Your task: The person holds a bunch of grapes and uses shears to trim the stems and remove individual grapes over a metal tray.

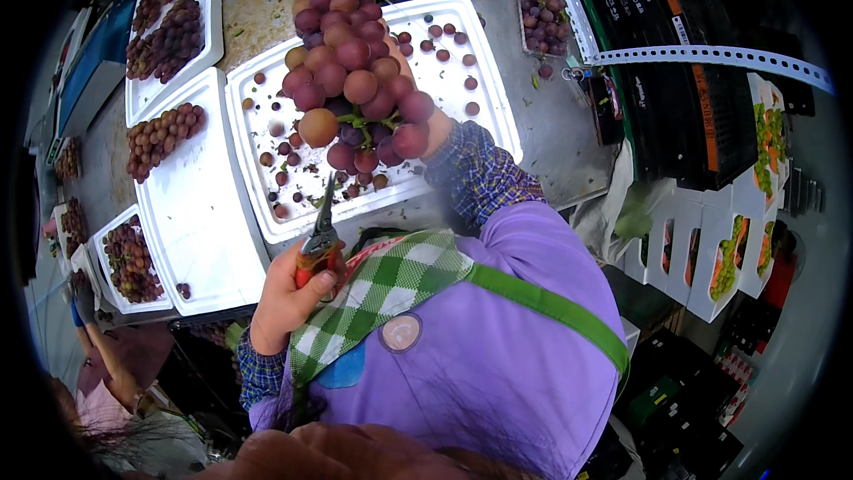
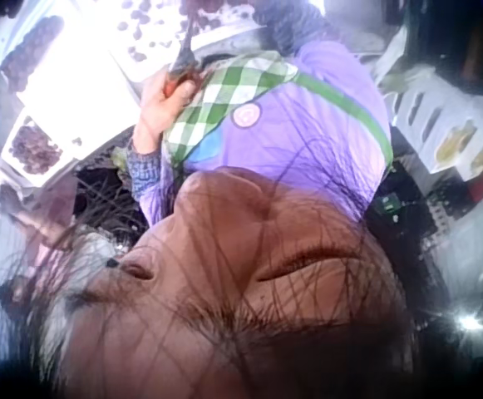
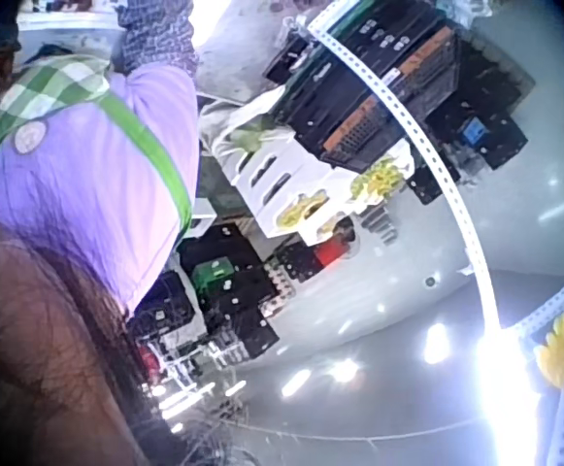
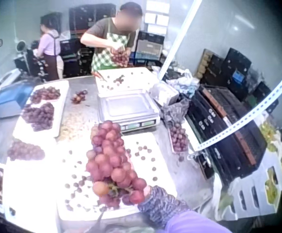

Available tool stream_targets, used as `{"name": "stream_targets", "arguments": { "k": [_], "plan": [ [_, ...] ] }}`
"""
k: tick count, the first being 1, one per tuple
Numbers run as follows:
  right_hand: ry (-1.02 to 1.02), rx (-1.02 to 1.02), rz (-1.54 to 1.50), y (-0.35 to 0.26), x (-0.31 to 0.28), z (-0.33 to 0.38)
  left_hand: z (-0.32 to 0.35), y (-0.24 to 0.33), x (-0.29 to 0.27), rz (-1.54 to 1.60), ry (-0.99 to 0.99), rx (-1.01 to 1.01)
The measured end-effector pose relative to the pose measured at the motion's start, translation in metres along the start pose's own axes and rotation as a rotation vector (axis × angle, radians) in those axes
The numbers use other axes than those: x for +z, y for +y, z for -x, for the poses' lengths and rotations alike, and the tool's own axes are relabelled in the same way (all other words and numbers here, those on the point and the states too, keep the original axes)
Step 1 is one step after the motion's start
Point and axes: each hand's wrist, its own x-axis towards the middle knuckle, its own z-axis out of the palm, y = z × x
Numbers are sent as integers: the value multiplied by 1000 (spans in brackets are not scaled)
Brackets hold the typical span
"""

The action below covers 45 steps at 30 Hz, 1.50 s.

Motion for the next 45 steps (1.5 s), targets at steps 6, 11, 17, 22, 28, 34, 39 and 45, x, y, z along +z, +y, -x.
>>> {"name": "stream_targets", "arguments": {
  "k": [6,11,17,22,28,34,39,45],
  "plan": [
    [12,17,-61,9,11,20,15,8,-2,87,-74,-122],
    [33,12,-65,10,17,28,12,31,-13,87,-158,-225],
    [56,-12,83,-1,15,10,-5,52,-11,92,-232,-249],
    [85,-6,192,-4,4,-7,-20,54,-22,-59,-237,-237],
    [158,63,208,9,-10,-2,-37,50,-37,-217,-203,-189],
    [254,49,383,1,-14,-27,-49,54,-51,-225,-159,-216],
    [310,29,550,-1,-16,-49,-57,54,-62,-227,-173,-268],
    [350,10,636,-9,-19,-67,-65,48,-67,-128,-187,-272]
  ]
}}
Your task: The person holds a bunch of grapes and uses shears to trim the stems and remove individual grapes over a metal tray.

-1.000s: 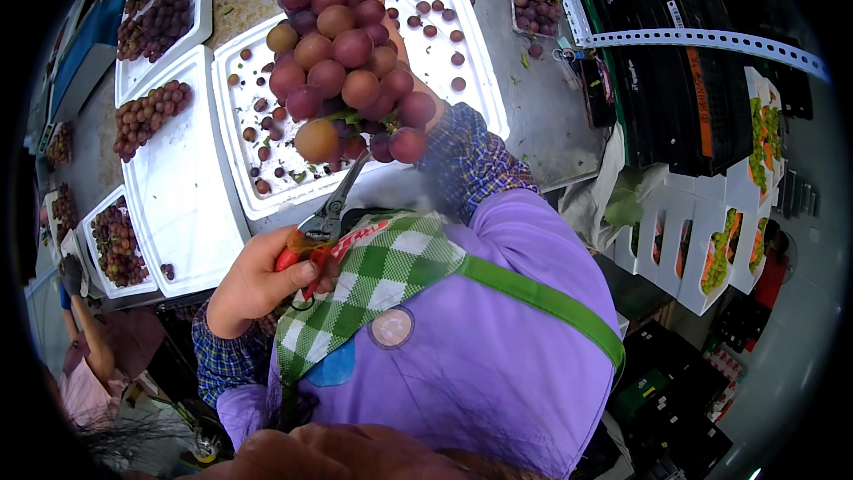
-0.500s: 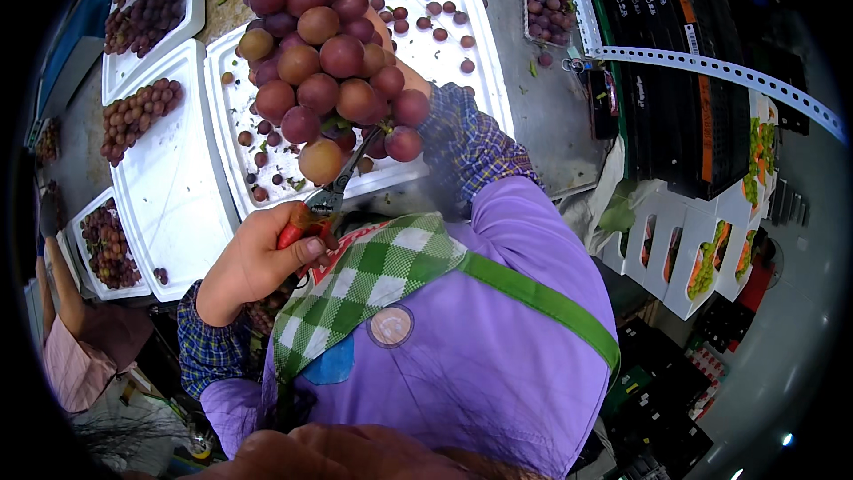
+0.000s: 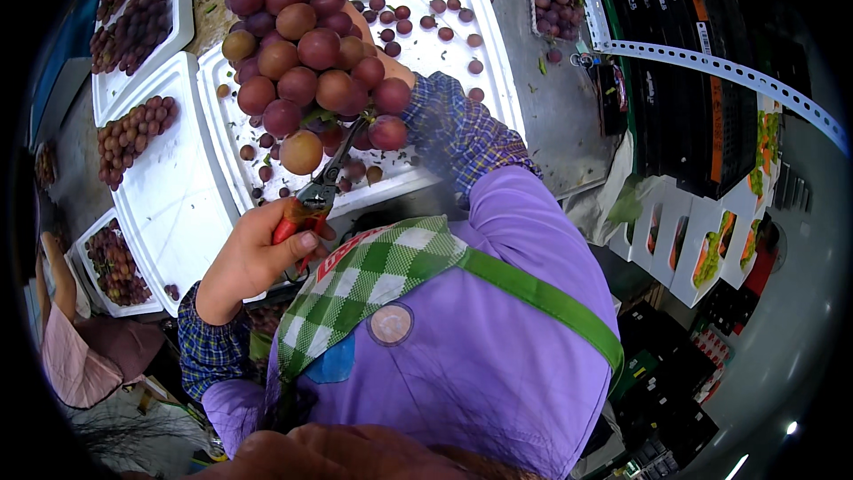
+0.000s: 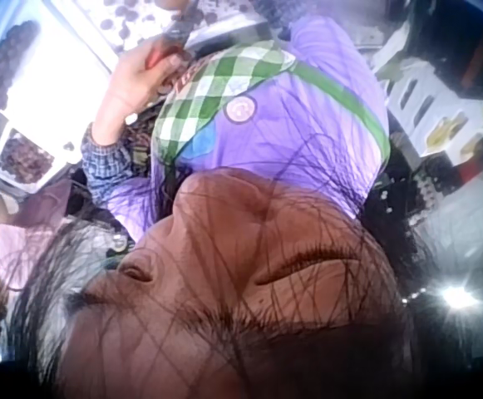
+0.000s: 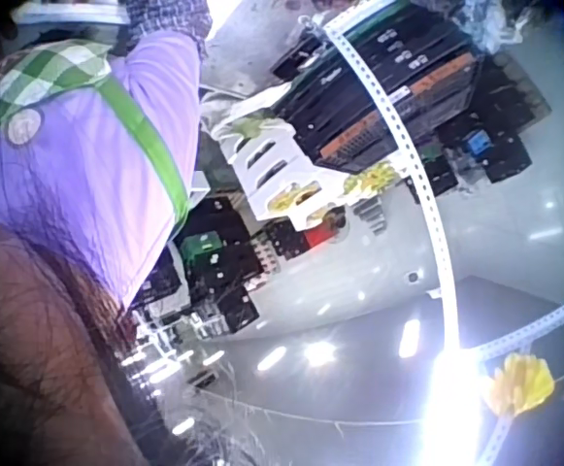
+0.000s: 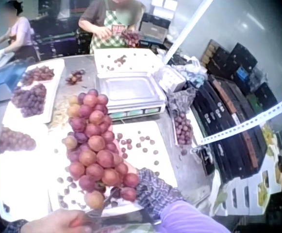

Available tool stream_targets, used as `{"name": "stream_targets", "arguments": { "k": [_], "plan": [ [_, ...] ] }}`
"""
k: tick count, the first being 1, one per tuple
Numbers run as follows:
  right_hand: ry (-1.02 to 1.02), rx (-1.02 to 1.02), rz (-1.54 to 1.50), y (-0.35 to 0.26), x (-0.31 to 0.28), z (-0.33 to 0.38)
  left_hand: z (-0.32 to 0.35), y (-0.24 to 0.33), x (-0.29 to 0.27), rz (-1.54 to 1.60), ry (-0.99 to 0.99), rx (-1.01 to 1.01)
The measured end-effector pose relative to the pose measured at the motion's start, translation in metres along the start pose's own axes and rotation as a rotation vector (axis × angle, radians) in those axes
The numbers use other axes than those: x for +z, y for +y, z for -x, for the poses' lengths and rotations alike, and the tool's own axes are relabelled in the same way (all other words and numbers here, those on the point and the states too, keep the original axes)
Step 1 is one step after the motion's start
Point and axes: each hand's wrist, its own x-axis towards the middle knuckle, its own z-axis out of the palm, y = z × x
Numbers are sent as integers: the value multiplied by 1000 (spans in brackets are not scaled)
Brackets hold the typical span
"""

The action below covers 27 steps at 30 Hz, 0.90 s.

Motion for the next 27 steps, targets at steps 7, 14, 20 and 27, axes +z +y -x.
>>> {"name": "stream_targets", "arguments": {
  "k": [7,14,20,27],
  "plan": [
    [28,33,14,-5,1,1,-9,-4,-6,118,-77,-5],
    [39,28,62,-7,6,-9,-14,-2,-10,224,-17,-118],
    [41,4,117,-11,11,-27,-16,-5,-16,107,59,-132],
    [37,-16,144,-13,13,-30,-1,-19,-10,193,80,-85]
  ]
}}
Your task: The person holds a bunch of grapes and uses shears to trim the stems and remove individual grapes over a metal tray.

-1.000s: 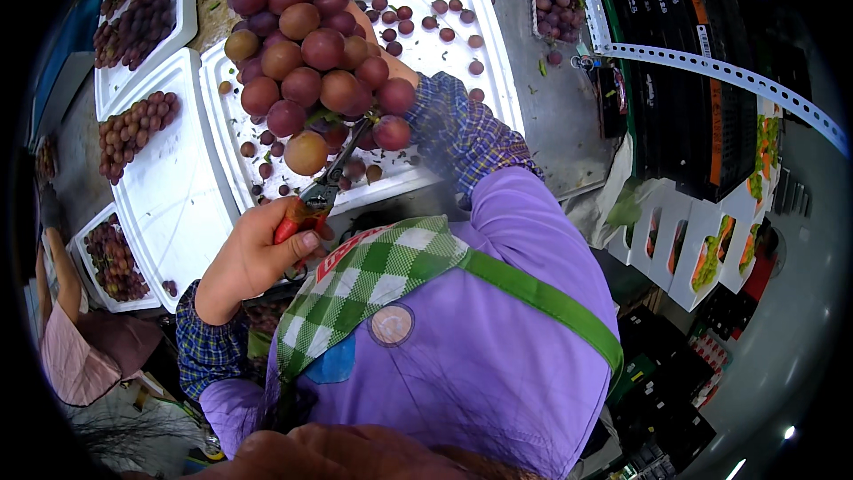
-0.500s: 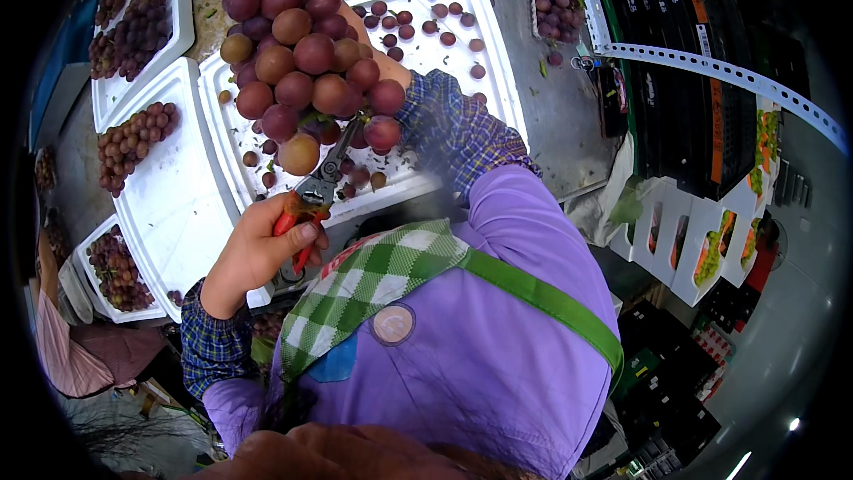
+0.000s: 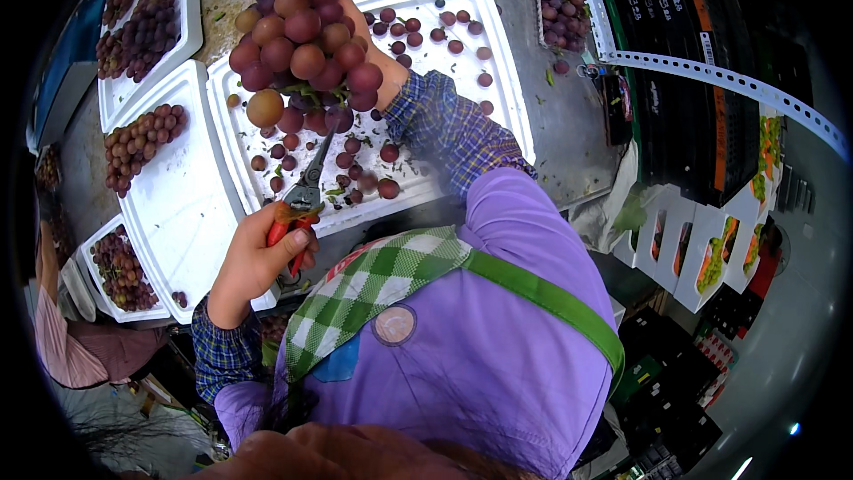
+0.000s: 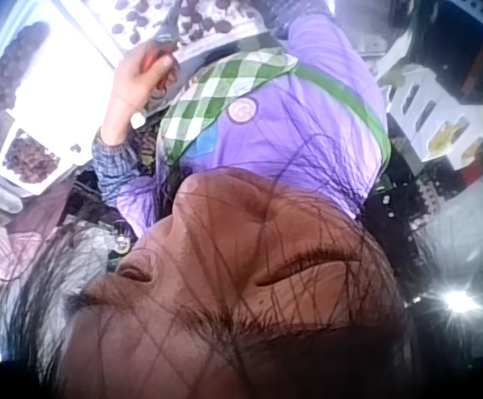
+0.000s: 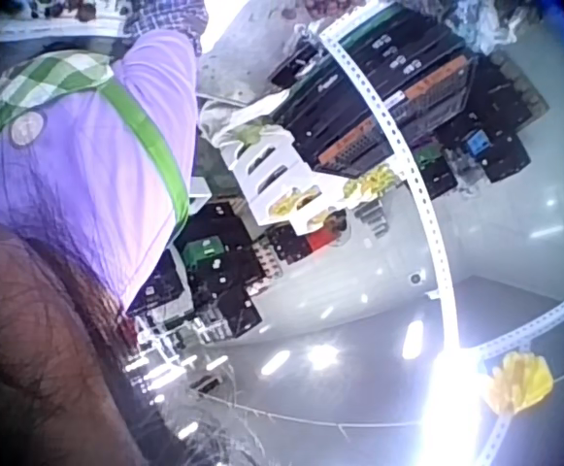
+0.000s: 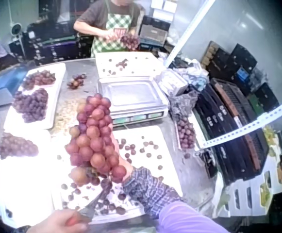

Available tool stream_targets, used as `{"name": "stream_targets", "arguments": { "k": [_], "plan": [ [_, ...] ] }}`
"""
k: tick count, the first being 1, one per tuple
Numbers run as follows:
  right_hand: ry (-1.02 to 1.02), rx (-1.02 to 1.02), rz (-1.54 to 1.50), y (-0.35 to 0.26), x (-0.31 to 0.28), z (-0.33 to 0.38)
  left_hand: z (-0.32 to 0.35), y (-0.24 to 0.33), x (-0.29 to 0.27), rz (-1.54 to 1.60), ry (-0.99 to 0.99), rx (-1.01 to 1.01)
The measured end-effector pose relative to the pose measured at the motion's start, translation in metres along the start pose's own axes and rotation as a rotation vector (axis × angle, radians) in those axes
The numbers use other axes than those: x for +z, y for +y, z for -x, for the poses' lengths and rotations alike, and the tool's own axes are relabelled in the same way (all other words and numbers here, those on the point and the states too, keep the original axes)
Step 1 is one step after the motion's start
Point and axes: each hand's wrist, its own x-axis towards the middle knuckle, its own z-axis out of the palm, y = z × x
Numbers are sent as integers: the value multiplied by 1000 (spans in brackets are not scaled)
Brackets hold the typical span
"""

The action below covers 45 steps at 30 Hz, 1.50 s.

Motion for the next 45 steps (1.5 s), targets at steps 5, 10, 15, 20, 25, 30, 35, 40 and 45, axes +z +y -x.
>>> {"name": "stream_targets", "arguments": {
  "k": [5,10,15,20,25,30,35,40,45],
  "plan": [
    [-12,-18,-11,-3,5,5,9,-8,10,152,-10,78],
    [29,17,-177,-14,8,25,23,-11,23,278,26,67],
    [24,-16,-346,-3,-2,29,33,-7,34,329,61,94],
    [-189,-172,-443,20,-9,39,55,-12,47,389,71,138],
    [-502,-446,-628,17,-16,69,75,-17,55,399,58,181],
    [-318,-200,-453,13,-8,77,86,-28,56,408,120,175],
    [-296,-187,-336,10,-5,110,85,-39,56,416,107,209],
    [-361,-285,-302,12,-7,119,85,-34,62,289,54,239],
    [-203,-72,-503,4,6,131,84,-25,63,245,-23,216]
  ]
}}
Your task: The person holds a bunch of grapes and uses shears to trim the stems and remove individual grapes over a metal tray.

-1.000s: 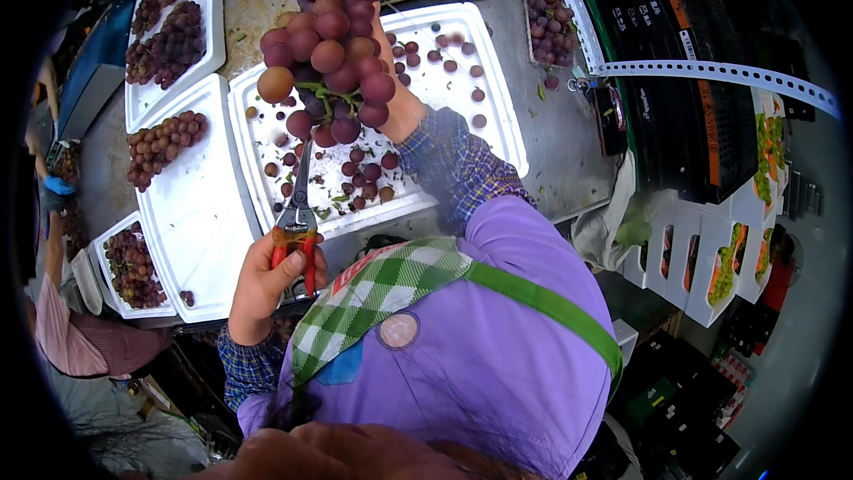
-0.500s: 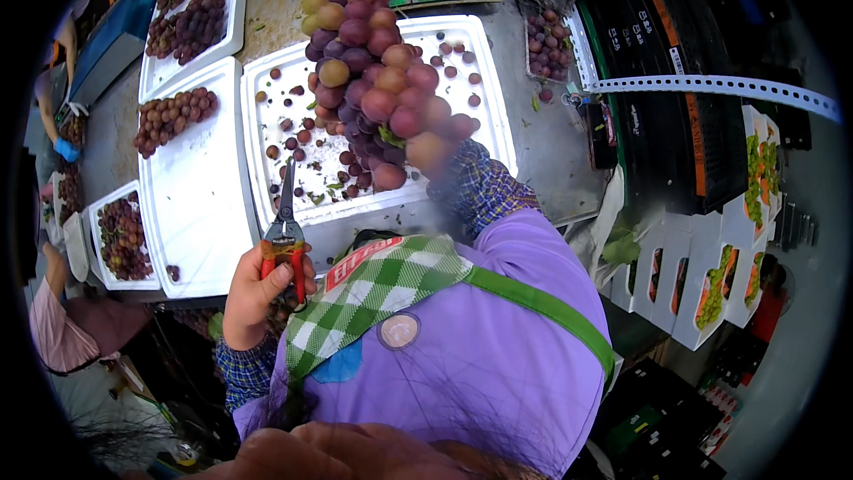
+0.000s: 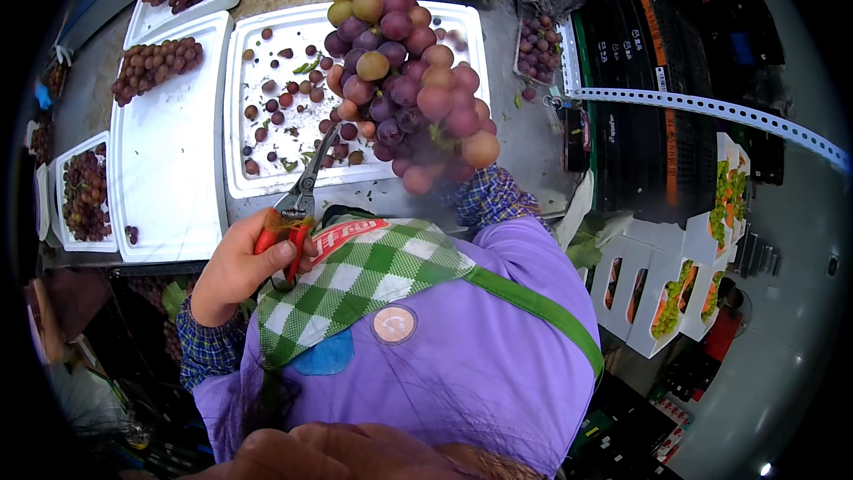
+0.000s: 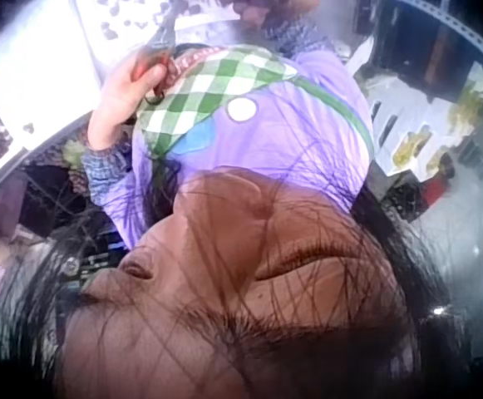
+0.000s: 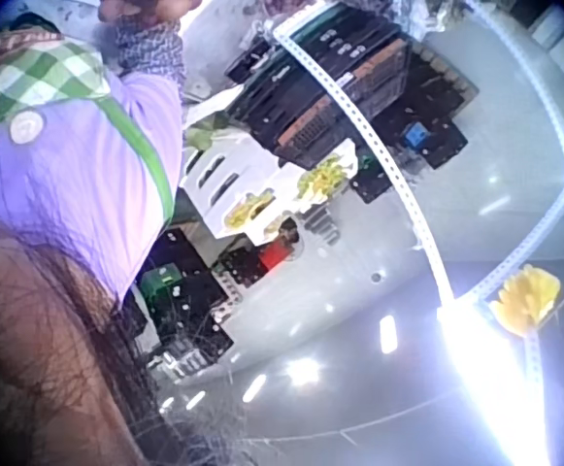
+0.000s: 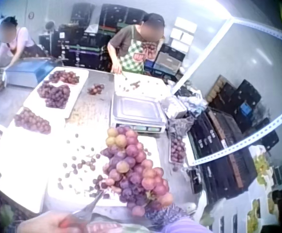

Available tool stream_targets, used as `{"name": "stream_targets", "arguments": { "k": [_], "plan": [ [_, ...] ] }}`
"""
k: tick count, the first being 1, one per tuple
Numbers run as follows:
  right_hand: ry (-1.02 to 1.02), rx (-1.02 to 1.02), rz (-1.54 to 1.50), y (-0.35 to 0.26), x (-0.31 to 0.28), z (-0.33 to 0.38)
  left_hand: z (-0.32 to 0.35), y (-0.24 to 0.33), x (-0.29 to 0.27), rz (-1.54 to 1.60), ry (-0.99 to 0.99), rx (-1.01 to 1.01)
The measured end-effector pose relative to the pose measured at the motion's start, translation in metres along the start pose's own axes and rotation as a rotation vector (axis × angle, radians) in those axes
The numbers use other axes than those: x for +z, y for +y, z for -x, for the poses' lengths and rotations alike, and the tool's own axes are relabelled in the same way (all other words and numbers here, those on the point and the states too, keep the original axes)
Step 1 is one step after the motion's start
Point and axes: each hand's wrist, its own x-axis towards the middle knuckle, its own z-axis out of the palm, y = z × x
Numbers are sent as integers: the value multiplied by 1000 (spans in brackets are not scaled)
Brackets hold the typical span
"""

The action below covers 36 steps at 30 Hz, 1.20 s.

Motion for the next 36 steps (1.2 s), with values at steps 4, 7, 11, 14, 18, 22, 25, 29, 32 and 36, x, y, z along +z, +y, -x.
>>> {"name": "stream_targets", "arguments": {
  "k": [4,7,11,14,18,22,25,29,32,36],
  "plan": [
    [37,14,12,-2,5,1,-3,-4,1,-22,-18,-6],
    [-2,97,-152,-3,6,-2,-2,-9,0,-41,-33,8],
    [-10,70,-96,0,2,-4,0,-10,2,-34,-46,24],
    [46,41,97,6,-4,-11,1,-1,6,76,-94,1],
    [-134,-310,5,19,1,-14,-1,4,15,406,-142,-95],
    [-475,-768,117,29,-10,-50,-5,3,23,545,-241,-100],
    [-357,-595,38,25,-6,-39,-6,6,30,580,-282,-112],
    [-297,-540,6,23,-1,-29,-6,2,37,608,-314,-108],
    [-276,-533,3,20,1,-25,-3,0,39,576,-330,-104],
    [-258,-528,10,19,2,-21,2,2,43,468,-330,-100]
  ]
}}
